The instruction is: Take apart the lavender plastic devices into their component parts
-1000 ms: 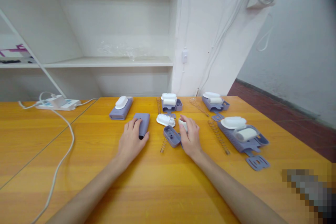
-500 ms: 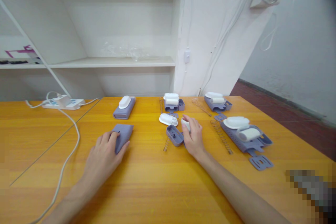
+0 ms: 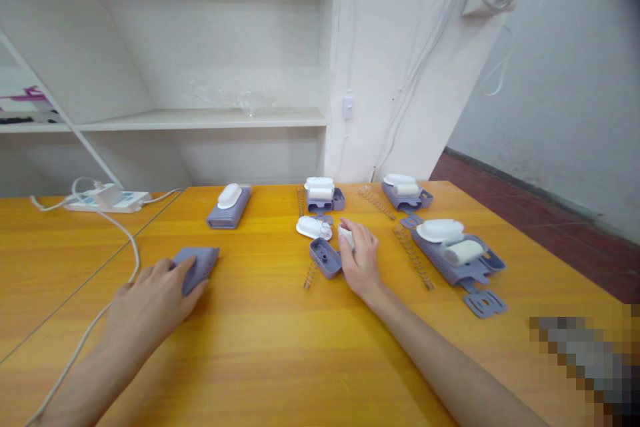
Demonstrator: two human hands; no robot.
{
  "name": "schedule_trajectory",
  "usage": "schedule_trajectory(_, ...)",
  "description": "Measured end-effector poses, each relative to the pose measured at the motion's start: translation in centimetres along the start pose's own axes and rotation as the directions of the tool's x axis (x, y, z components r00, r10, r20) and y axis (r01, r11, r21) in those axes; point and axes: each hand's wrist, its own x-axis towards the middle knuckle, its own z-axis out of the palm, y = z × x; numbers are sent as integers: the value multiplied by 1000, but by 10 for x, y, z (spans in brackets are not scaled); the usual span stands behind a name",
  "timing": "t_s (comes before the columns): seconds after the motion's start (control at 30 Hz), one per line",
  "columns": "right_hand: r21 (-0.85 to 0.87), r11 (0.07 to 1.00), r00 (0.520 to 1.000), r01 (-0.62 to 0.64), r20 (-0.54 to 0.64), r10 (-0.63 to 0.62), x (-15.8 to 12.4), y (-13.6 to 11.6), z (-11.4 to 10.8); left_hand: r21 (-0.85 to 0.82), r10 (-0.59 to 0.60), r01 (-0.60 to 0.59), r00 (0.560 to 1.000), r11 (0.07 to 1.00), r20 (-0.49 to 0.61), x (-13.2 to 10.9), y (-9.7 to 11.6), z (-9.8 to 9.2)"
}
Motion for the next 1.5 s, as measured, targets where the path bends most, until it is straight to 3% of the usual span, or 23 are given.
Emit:
schedule_trajectory(0.1, -6, 1000, 1000, -4, 1, 4, 0, 0, 0, -3, 34, -35, 991, 999, -127, 4, 15, -3)
schedule_trajectory(0.2, -10, 1000, 1000, -10, 12, 10, 0, -1, 0, -96, 156, -186, 954, 978, -258, 5, 47, -7)
schedule_trajectory(0.3, -11, 1000, 1000, -16, 18, 16, 1, -2, 0, -244, 288, -353, 920, 903, -267, 3, 87, -14)
schedule_trajectory(0.4, -16, 1000, 1000, -16, 26, 17, 0, -2, -1, -402, 371, -439, 897, 803, -239, 2, 124, -18)
schedule_trajectory(0.6, -52, 998, 998, 25, 55, -22, -1, -1, 0, -688, 457, -410, 881, 599, -127, 11, 167, -11)
schedule_trajectory(0.77, -110, 992, 995, 62, 84, -53, -1, 0, 3, -836, 308, -345, 925, 427, -224, 16, 171, -10)
schedule_trajectory(0.83, -118, 991, 995, 60, 86, -50, -1, 1, 4, -832, 224, -343, 937, 435, -269, 19, 166, -12)
schedule_trajectory(0.93, -127, 990, 995, 61, 92, -49, -1, 1, 4, -779, 187, -349, 937, 521, -295, 25, 154, -11)
schedule_trajectory(1.13, -97, 995, 999, 30, 37, -26, 0, 0, 3, -575, 262, -324, 946, 751, -192, 30, 139, -1)
schedule_trajectory(1.3, -23, 995, 994, -92, -52, 91, 1, 2, 0, -458, 323, -347, 937, 818, -133, 27, 141, 3)
schedule_trajectory(1.5, 93, 968, 962, -233, -122, 244, 3, 15, 4, -354, 303, -396, 908, 847, -291, 31, 149, 1)
